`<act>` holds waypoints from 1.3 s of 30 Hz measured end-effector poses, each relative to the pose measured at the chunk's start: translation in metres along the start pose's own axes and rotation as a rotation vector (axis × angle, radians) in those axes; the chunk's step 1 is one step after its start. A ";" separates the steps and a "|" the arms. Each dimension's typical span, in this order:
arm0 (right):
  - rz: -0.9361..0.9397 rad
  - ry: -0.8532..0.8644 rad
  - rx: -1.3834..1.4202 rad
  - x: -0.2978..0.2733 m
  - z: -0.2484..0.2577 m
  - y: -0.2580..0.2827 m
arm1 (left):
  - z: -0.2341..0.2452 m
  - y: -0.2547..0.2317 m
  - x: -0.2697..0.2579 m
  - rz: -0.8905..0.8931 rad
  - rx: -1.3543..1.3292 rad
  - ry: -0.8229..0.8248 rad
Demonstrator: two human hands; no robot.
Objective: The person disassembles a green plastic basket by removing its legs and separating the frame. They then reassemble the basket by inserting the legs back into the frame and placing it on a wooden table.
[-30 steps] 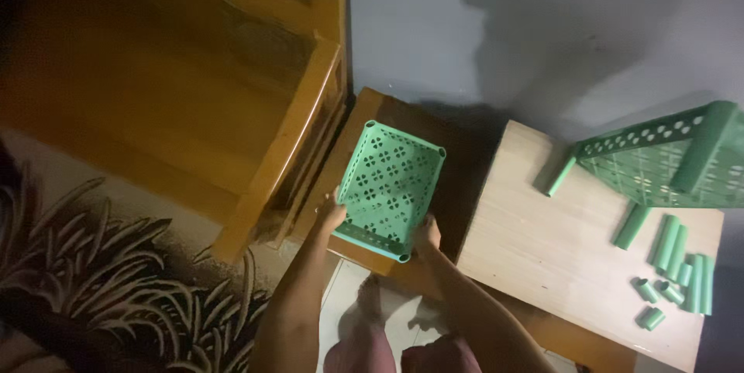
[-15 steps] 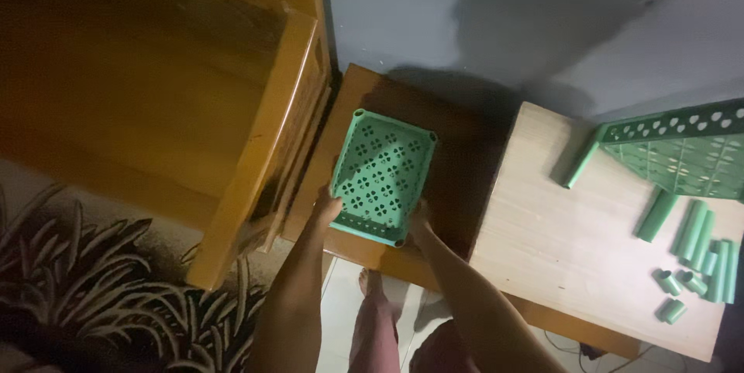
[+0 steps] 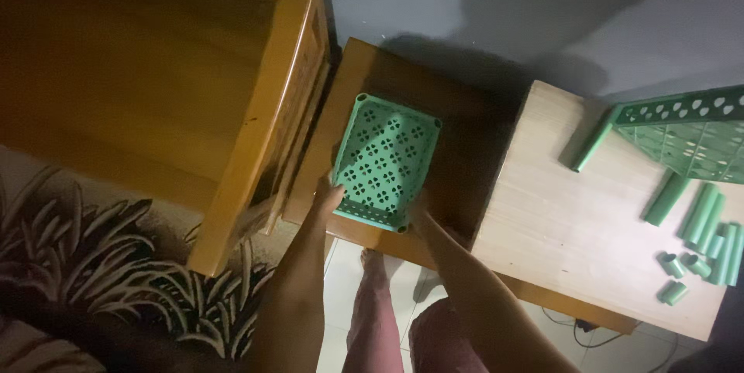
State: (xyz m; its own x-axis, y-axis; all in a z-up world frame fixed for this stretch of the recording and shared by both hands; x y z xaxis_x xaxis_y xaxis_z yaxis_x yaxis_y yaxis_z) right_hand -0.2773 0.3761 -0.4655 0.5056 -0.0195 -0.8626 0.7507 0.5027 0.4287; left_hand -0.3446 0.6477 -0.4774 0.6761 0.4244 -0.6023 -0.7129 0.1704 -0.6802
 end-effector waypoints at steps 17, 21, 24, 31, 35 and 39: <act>0.723 -0.351 0.335 -0.131 0.095 0.146 | 0.032 -0.239 -0.102 -0.474 -0.414 -0.071; 0.928 -0.380 0.461 -0.204 0.161 0.173 | 0.028 -0.331 -0.170 -0.717 -0.483 -0.044; 0.989 -0.322 0.601 -0.261 0.213 0.185 | 0.011 -0.397 -0.218 -0.815 -0.542 0.054; 1.146 -0.390 0.746 -0.376 0.334 0.192 | -0.034 -0.540 -0.312 -0.963 -0.480 0.250; 1.319 -0.405 0.821 -0.419 0.414 0.187 | -0.073 -0.606 -0.347 -1.007 -0.529 0.392; 1.311 -0.600 0.717 -0.432 0.515 0.185 | -0.122 -0.661 -0.364 -1.104 -0.412 0.354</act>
State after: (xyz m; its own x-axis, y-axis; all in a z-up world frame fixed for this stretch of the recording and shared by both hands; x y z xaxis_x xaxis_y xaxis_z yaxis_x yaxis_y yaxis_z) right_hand -0.1386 0.0325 0.1249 0.8841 -0.3284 0.3324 -0.3648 -0.0403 0.9302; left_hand -0.0962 0.2718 0.1403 0.9384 -0.0448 0.3427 0.3414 -0.0351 -0.9393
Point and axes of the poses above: each hand's wrist, its own x-axis towards the middle knuckle, its own z-axis out of the back of the hand, y = z × x, the point moved 6 cm from there along x, towards the middle knuckle, and after that the axes turned 2 degrees about -y, right-handed, at the moved point
